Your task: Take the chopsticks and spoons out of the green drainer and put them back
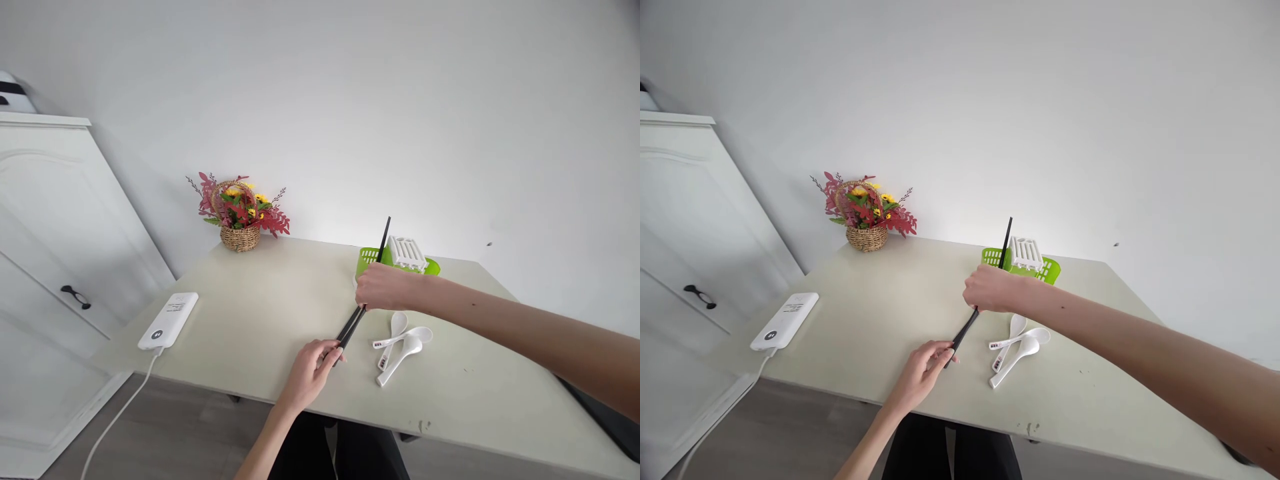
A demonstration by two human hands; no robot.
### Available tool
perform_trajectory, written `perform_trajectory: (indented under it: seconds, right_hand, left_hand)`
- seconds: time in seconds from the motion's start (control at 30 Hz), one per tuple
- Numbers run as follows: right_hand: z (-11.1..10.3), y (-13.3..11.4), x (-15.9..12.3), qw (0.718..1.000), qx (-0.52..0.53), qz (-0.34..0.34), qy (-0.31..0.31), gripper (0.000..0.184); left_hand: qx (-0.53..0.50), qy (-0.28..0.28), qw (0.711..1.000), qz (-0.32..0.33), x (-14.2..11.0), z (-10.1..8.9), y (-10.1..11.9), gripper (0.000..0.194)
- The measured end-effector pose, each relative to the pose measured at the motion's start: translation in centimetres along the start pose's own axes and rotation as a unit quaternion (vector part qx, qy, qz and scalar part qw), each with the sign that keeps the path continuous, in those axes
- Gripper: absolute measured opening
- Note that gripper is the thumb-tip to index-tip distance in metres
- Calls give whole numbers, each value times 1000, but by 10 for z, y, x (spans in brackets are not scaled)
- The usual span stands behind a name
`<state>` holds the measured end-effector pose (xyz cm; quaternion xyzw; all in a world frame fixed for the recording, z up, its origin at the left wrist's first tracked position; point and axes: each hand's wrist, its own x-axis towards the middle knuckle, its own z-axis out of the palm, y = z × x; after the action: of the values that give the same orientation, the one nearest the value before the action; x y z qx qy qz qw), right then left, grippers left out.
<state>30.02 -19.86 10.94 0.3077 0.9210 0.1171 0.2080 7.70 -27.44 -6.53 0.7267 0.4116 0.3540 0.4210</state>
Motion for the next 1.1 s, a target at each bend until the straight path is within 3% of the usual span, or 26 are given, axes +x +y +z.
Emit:
perform_trajectory:
  seconds: [0.27,0.57,0.87,1.1]
  right_hand:
    - [-45,2,6,997,62,-12,34,12]
    - [-81,7,-4,971,202,68,110,13]
    - [-74,-10,-1,914,379,74,125,18]
    - [-73,-17,-3,890,428,83,132,18]
  left_hand:
    - [6,16,999,39,1,-5,5,35]
    - [13,153,988,19,3,-5,-9,33]
    - [71,181,980,46,4,-4,-17,29]
    - [62,179,980,53,4,-4,-18,27]
